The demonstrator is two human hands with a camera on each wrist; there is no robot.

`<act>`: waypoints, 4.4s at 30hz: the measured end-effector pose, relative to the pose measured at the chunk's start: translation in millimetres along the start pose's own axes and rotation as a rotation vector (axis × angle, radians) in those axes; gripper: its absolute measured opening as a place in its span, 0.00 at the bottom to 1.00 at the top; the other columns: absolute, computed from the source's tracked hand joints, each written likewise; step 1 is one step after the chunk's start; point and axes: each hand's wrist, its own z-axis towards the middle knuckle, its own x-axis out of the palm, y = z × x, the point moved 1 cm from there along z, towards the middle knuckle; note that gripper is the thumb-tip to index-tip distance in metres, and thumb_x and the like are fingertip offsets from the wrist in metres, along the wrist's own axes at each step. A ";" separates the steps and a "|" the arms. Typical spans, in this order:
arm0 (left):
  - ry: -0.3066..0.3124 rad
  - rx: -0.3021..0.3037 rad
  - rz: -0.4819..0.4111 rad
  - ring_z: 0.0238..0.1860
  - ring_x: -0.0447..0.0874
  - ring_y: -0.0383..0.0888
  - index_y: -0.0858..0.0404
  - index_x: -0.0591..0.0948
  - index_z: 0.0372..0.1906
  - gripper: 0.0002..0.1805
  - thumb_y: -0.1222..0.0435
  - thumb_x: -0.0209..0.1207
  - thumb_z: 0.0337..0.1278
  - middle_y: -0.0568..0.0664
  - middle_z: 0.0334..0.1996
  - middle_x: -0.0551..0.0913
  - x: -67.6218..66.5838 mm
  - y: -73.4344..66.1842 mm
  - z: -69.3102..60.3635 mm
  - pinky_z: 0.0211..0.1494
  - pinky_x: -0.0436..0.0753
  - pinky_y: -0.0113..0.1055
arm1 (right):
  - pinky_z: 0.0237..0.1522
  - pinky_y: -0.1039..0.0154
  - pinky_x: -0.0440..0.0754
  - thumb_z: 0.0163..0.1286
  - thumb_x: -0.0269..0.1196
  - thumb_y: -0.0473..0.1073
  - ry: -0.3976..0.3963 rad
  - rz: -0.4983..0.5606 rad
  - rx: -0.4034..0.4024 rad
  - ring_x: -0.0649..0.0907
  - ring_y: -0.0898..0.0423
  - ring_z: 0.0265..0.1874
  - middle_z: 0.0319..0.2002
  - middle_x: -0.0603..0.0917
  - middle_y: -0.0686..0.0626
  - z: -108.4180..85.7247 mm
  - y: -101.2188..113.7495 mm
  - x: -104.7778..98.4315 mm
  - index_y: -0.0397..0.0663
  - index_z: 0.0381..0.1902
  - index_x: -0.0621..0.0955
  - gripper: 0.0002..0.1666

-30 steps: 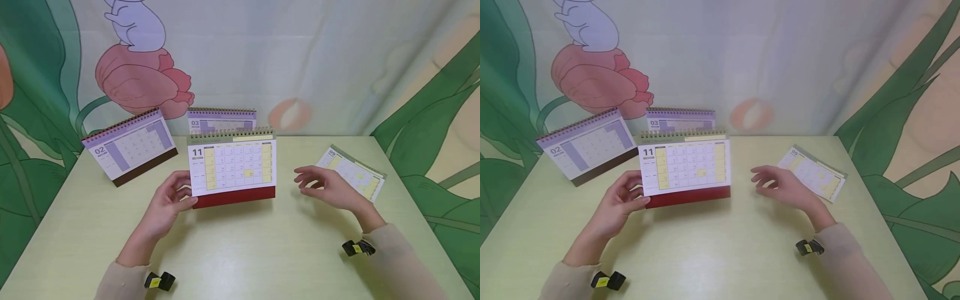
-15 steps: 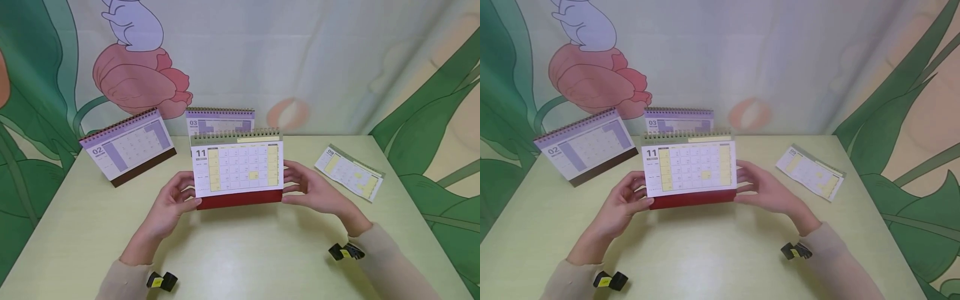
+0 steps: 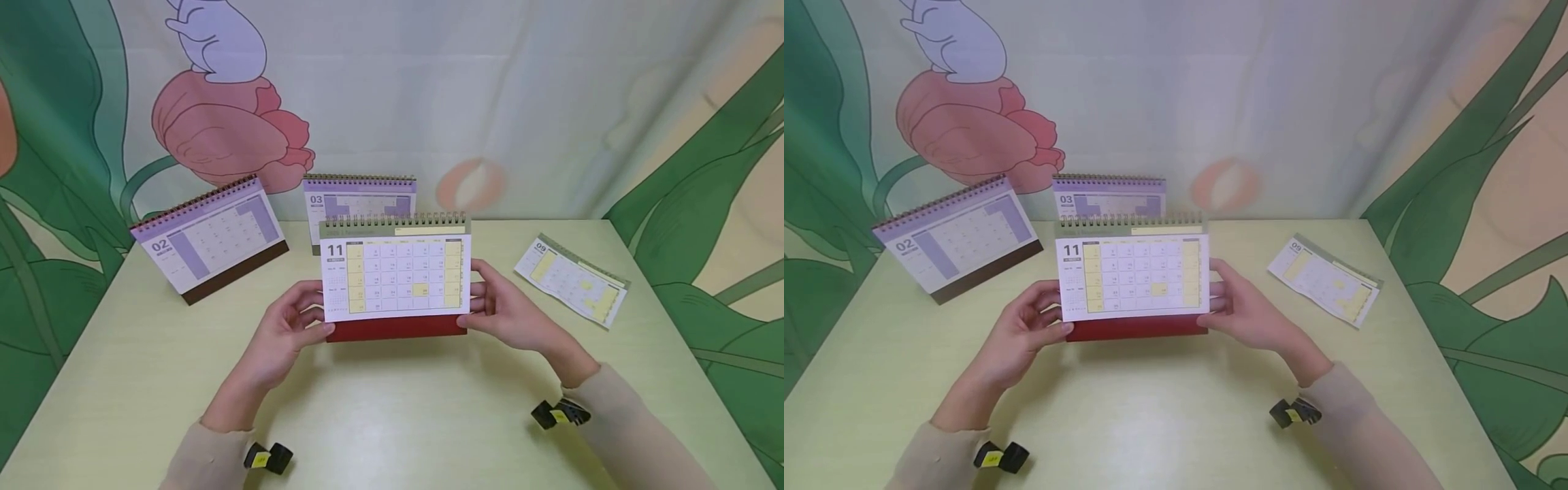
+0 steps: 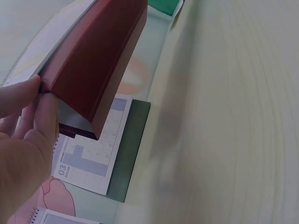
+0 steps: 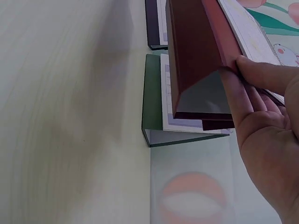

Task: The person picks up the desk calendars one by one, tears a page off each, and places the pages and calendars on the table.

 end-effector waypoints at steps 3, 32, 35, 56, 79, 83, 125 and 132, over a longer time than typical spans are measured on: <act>-0.002 -0.006 0.015 0.49 0.83 0.53 0.67 0.72 0.68 0.33 0.85 0.61 0.58 0.58 0.56 0.82 0.0 -0.9 0.1 0.51 0.85 0.37 | 0.48 0.51 0.86 0.65 0.62 0.18 -0.015 0.007 0.005 0.87 0.41 0.49 0.58 0.82 0.34 0.0 -1.8 -1.1 0.45 0.74 0.59 0.45; 0.027 -0.057 0.061 0.53 0.81 0.64 0.67 0.77 0.61 0.17 0.73 0.59 0.70 0.65 0.55 0.80 -16.6 8.5 -6.7 0.55 0.84 0.43 | 0.47 0.61 0.86 0.67 0.62 0.20 -0.441 -0.123 0.095 0.86 0.46 0.52 0.64 0.77 0.31 -14.7 -34.8 -82.2 0.43 0.74 0.61 0.42; 0.025 -0.061 0.070 0.53 0.81 0.65 0.67 0.77 0.60 0.16 0.73 0.59 0.71 0.64 0.55 0.80 -17.5 8.6 -7.5 0.55 0.84 0.43 | 0.47 0.62 0.86 0.68 0.62 0.21 -0.472 -0.131 0.111 0.86 0.47 0.52 0.64 0.77 0.31 -15.3 -39.0 -92.2 0.44 0.73 0.61 0.40; 0.017 -0.092 0.085 0.53 0.81 0.65 0.68 0.77 0.60 0.16 0.72 0.59 0.71 0.64 0.54 0.80 -20.6 7.6 -12.7 0.55 0.84 0.42 | 0.51 0.64 0.84 0.70 0.55 0.19 -0.571 -0.133 0.209 0.81 0.46 0.55 0.68 0.73 0.32 23.3 -68.4 -130.2 0.42 0.73 0.60 0.38; 0.014 -0.094 0.082 0.52 0.81 0.64 0.68 0.77 0.60 0.15 0.72 0.58 0.71 0.66 0.54 0.79 -22.1 7.3 -14.0 0.55 0.85 0.42 | 0.64 0.51 0.75 0.74 0.48 0.21 -0.540 -0.185 0.306 0.74 0.43 0.66 0.70 0.71 0.33 35.2 -90.1 -133.0 0.44 0.82 0.50 0.43; 0.017 -0.093 0.081 0.52 0.82 0.62 0.68 0.77 0.60 0.16 0.72 0.59 0.71 0.64 0.53 0.80 -22.4 7.7 -14.0 0.55 0.84 0.43 | 0.62 0.53 0.76 0.74 0.48 0.22 -0.534 -0.201 0.309 0.75 0.41 0.65 0.69 0.72 0.32 35.1 -92.2 -133.2 0.41 0.82 0.53 0.41; 0.019 -0.118 0.110 0.53 0.79 0.67 0.68 0.77 0.60 0.15 0.70 0.58 0.73 0.63 0.53 0.80 -24.0 9.2 -7.3 0.55 0.84 0.44 | 0.66 0.36 0.68 0.62 0.60 0.26 -0.488 -0.739 0.294 0.70 0.33 0.67 0.67 0.72 0.30 -4.9 -82.0 -141.3 0.32 0.71 0.66 0.38; 0.014 -0.132 0.145 0.52 0.80 0.61 0.67 0.77 0.60 0.15 0.68 0.58 0.73 0.62 0.54 0.80 -24.1 8.2 3.8 0.55 0.84 0.42 | 0.60 0.39 0.73 0.70 0.62 0.32 -0.526 -0.734 0.280 0.75 0.37 0.58 0.56 0.77 0.33 -5.0 -68.2 -130.7 0.32 0.64 0.70 0.27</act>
